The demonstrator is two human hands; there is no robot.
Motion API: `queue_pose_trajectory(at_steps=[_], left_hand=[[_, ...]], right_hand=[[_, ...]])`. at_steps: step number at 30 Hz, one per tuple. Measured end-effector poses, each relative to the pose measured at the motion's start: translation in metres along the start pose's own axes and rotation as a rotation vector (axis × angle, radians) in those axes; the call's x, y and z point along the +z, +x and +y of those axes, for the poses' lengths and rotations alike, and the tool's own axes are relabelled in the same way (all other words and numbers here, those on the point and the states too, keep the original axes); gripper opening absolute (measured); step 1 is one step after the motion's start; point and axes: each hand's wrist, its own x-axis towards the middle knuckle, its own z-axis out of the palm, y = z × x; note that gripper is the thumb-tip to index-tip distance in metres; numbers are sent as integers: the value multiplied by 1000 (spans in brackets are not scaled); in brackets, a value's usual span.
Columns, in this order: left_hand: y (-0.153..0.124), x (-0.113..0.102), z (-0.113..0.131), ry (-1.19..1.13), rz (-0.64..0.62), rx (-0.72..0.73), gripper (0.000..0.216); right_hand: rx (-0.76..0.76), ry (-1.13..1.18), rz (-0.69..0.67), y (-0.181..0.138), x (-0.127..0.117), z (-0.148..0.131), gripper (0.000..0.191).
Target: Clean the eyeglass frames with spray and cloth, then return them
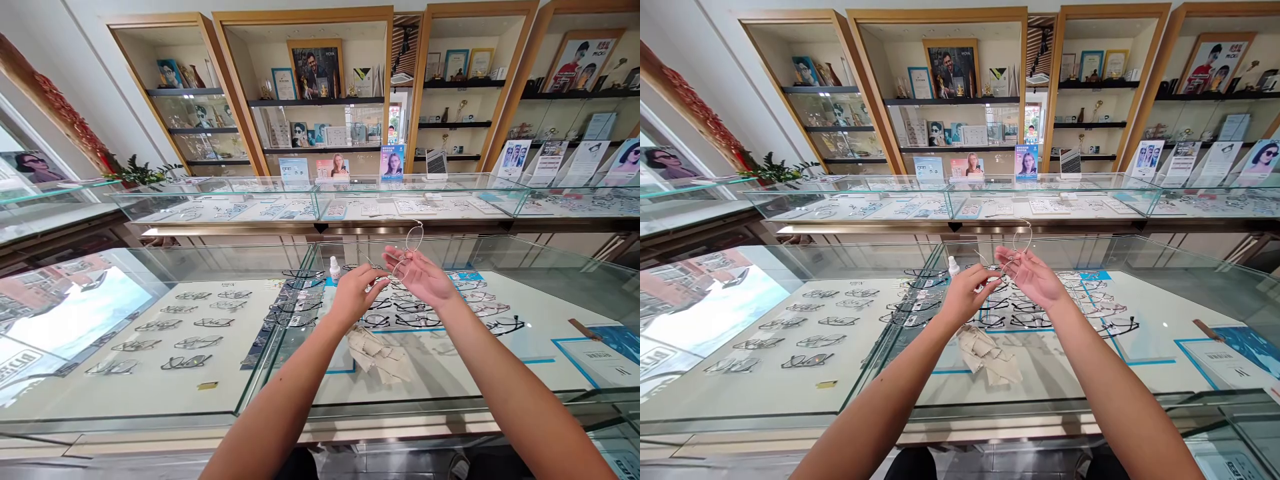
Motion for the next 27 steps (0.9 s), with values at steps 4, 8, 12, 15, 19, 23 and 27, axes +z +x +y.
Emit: queue_pose_trajectory(at_steps=[4, 8, 12, 15, 19, 23, 27], left_hand=[[3, -6, -7, 144, 263, -84, 35], [4, -12, -35, 317, 486, -423, 58], [-1, -12, -69, 306, 368, -677, 53], [-6, -6, -84, 296, 294, -751, 35], [-7, -5, -86, 284, 292, -757, 28], [4, -16, -72, -20, 342, -551, 24], [16, -26, -48, -616, 282, -429, 56]], right_hand=[[-46, 61, 47, -1, -5, -6, 26], [-83, 47, 101, -2, -9, -12, 31], [-85, -6, 132, -3, -9, -13, 37], [-94, -1, 131, -3, -8, -12, 34], [-111, -23, 131, -3, -8, -12, 29], [-116, -39, 128, -3, -6, -12, 29], [-101, -83, 117, -3, -1, -10, 31]])
